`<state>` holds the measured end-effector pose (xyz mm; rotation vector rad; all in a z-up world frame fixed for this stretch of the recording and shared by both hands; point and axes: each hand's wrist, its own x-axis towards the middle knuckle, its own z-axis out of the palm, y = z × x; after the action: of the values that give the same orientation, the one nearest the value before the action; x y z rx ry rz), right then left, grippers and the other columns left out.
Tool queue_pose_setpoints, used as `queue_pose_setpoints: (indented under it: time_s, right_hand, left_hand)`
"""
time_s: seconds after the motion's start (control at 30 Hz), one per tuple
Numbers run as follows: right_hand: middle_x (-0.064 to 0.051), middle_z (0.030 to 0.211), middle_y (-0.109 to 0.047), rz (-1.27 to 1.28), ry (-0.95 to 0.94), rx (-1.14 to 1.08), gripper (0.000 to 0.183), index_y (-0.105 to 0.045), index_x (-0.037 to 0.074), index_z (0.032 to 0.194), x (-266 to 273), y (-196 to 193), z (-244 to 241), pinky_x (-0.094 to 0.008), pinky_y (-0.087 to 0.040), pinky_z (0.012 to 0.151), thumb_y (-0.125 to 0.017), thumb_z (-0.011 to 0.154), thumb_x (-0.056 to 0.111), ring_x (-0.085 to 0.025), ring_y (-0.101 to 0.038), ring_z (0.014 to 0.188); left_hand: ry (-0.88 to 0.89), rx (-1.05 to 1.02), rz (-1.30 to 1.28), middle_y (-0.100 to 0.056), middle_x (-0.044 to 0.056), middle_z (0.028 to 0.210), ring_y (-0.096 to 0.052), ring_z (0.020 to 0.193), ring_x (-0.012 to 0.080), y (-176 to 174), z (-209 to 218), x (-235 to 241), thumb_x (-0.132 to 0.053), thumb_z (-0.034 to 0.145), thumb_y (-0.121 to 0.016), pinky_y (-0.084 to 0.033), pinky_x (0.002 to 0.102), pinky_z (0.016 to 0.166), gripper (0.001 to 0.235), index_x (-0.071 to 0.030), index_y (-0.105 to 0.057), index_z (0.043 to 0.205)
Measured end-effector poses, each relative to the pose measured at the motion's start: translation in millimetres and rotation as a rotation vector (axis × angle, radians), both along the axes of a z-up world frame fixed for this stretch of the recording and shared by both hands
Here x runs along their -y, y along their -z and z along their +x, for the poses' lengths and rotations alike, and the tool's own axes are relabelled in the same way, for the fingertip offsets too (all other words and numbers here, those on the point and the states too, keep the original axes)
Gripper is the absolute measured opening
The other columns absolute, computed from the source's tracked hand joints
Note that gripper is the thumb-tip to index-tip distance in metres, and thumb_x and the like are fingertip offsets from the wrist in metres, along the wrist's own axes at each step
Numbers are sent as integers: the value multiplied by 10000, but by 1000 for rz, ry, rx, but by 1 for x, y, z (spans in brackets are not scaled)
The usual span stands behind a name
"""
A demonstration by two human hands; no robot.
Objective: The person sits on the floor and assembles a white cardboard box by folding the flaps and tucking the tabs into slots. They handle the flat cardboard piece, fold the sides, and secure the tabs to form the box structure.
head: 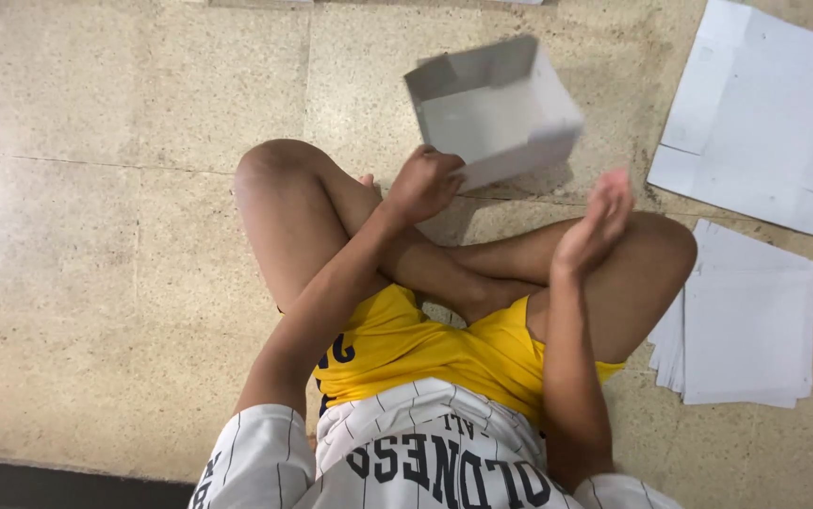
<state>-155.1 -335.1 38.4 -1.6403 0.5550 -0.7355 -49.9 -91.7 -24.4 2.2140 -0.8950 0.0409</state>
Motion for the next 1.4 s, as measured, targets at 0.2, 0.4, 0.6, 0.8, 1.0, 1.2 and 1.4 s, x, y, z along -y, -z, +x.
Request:
queue_pose_setpoints:
  time_s: [0.2,0.4,0.6,0.8,1.0,1.2,1.4]
  right_hand:
    - [-175,1331,-612,664,-323,-345,436,-486,75,1328,-77,8,-61,-480,-631,843,-575,1024,375,-353,-710,1023]
    - [-360,1593,-198,184,-732,-609,896,-83,-57,1575,-118,-96,-10,-581,-211,1219,-459,1024,541,-452,-237,1485]
    - [-308,1616,-147,241,-573,-597,896,-55,18,1596,-99,-35,-6,-656,-263,1173,-475,1033,574,-480,-229,1479]
    - [-350,1607,-96,350,-429,-649,963,-64,49,1586,-85,-14,-2,-717,-253,1139,-537,987,637,-514,-184,1485]
    - [-295,1598,-155,557,-434,-498,841,-172,63,1558,-72,20,-8,-559,-396,1061,-597,1019,549,-339,-456,1313]
    - [-267,1479,-260,626,-465,-443,689,-284,11,1399,-65,53,-16,-455,-493,983,-614,1034,493,-189,-514,982]
    - [-98,1007,-529,553,-360,-465,466,-500,25,1131,-61,65,-16,-401,-555,863,-682,1008,436,-203,-656,914]
  left_hand:
    - [-265,-147,-196,-728,88,832,-692,954,303,-8,-64,27,-307,883,-755,-520,432,933,246,-97,-738,1011]
    - [-94,17,-63,-750,92,911,-734,869,245,19,-93,28,-148,850,-762,-497,404,998,214,-60,-700,1035]
    - [-116,-76,-121,-763,51,874,-710,938,214,-26,-65,42,-137,856,-766,-269,605,1156,163,-104,-752,1014]
    - [-74,-120,14,-753,54,935,-715,899,207,-17,-75,46,-208,880,-739,-338,540,1131,243,-106,-695,1096]
    - [75,-351,40,-766,108,998,-724,971,261,-48,-70,34,-127,892,-705,-288,534,1129,314,-30,-688,1190]
    - [72,-362,118,-770,83,942,-725,977,211,-64,-69,29,-153,965,-634,-298,474,1133,191,-45,-725,1093]
    - [96,-507,21,-758,116,1092,-707,1061,246,-35,-71,34,-198,1055,-532,-278,511,1110,366,-6,-589,1362]
